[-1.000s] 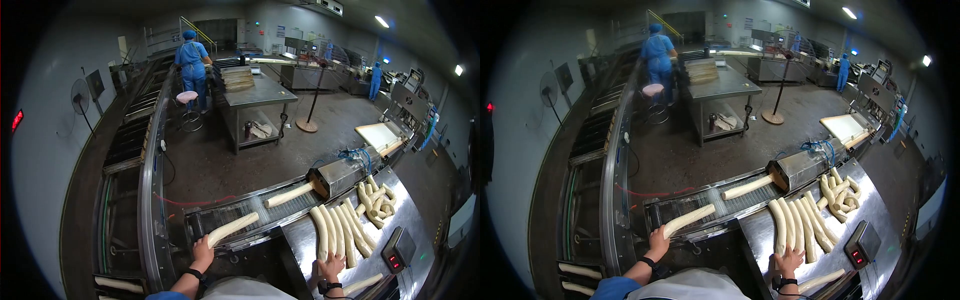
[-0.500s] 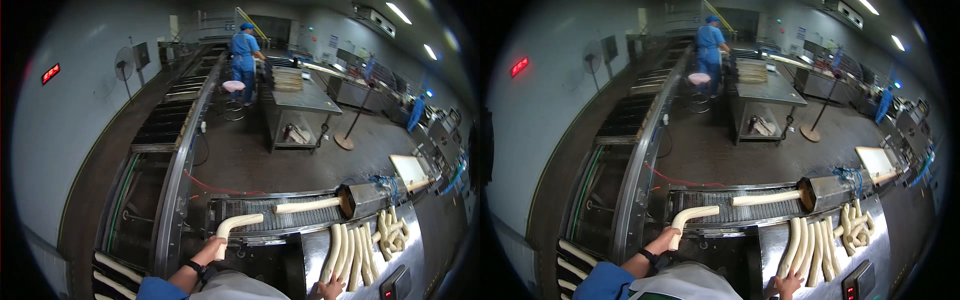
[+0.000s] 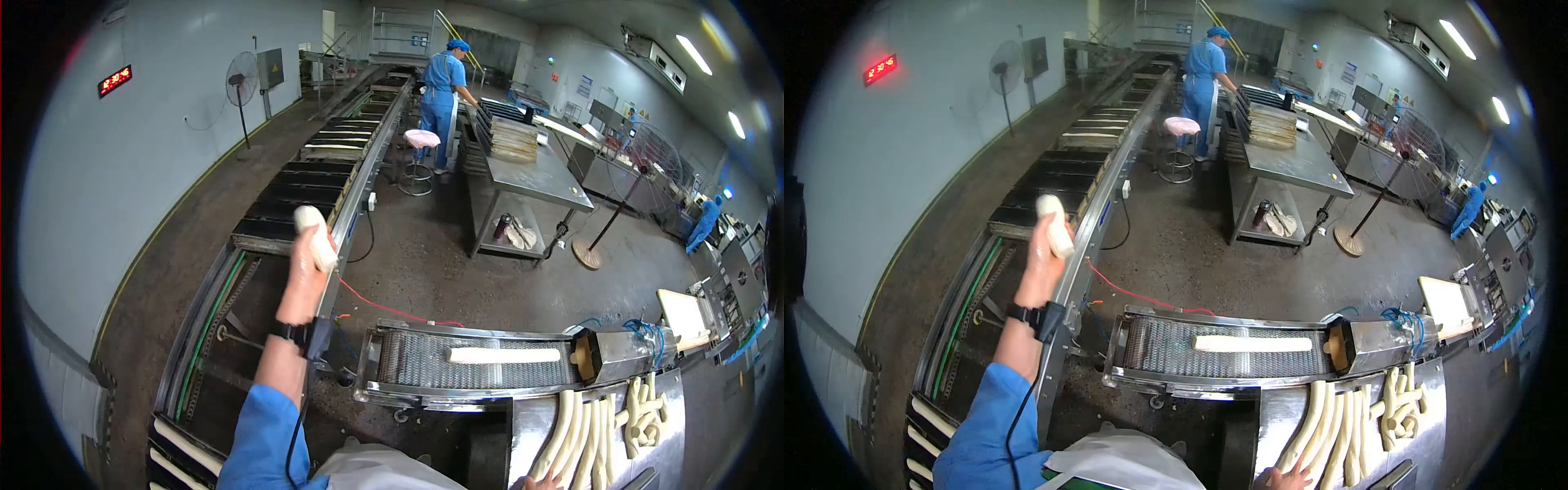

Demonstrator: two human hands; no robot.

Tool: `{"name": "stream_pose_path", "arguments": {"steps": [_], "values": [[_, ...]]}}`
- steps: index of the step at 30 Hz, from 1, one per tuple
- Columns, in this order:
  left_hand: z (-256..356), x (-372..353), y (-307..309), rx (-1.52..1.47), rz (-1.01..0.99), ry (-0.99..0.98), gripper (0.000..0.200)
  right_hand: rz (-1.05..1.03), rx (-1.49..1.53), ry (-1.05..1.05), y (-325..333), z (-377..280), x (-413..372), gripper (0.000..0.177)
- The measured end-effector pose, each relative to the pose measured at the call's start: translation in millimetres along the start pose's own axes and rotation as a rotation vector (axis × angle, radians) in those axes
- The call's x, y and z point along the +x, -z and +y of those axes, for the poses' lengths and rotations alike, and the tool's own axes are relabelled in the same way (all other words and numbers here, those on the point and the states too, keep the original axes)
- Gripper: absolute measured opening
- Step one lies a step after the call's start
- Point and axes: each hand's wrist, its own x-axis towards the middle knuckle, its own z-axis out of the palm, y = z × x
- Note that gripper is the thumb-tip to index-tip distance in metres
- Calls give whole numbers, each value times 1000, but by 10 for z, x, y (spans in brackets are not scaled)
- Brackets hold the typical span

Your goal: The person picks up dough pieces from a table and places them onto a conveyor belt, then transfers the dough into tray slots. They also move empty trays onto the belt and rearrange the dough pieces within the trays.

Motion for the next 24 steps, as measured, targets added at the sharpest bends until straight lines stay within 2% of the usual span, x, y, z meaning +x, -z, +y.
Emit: {"name": "stream_pose_path", "arguments": {"steps": [2, 3, 4, 5, 6, 7, 8, 9, 10, 11, 12, 13, 14, 15, 16, 17, 18, 20, 22, 23, 24], "values": [[151, 258, 57, -88, 53, -25, 29, -201, -298, 166, -628, 502, 353, 54], [133, 424, 159, -183, 123, -11, 29, -200, -295, 158, -673, 527, 352, 54], [44, 579, 370, -125, 153, -54, 28, -162, -268, 160, -702, 536, 354, 46], [-103, 724, 640, -17, 85, 42, 27, -122, -239, 164, -715, 530, 369, 39], [-232, 762, 821, 91, 17, 136, 26, -118, -234, 159, -727, 507, 365, 39], [-364, 590, 711, 300, -58, 136, 16, 21, -241, 167, -736, 484, 323, 37], [-642, 521, 754, 245, -191, 152, 6, 157, -249, 174, -681, 419, 258, 34], [-801, 135, 502, 530, -340, 62, 9, 157, -247, 169, -556, 326, 192, 34], [-1241, 50, 593, 823, -428, -122, 11, 110, -279, 199, -407, 232, 126, 34], [-2100, 291, 1140, 887, -511, 33, 12, 63, -310, 227, -339, 213, 88, 34], [-1867, -403, 489, 1103, -352, 128, 12, 62, -309, 217, -422, 281, 142, 34], [-2341, -523, 617, 1350, -404, 211, 16, -42, -249, 199, -471, 294, 211, 33], [-2725, -736, 849, 1431, -618, 17, 33, -145, -187, 179, -505, 340, 249, 31], [-2639, -1085, 601, 1516, -704, 83, 54, 132, -162, 270, -360, 229, 106, 34], [-2676, -1251, 461, 1631, -800, 296, 67, -47, 7, 24, -195, 99, 117, 53], [-2725, -1422, 445, 1779, -820, 76, 65, 24, 42, -55, -61, -84, 73, 70], [-2780, -1559, 424, 1908, -839, -161, 64, 96, 78, -142, 132, -293, -8, 95], [-2820, -1626, 325, 1953, -719, -36, 48, -5, 60, -133, 119, -232, 19, 96], [-2792, -1522, 352, 2007, -761, -18, 46, -2, 51, -77, 196, -237, -11, 92], [-2644, -1463, 238, 1998, -718, 55, 46, -24, 61, -78, 310, -281, -37, 90], [-2649, -1435, 338, 1949, -585, -55, 44, -42, 71, -70, 399, -320, -39, 88]]}}
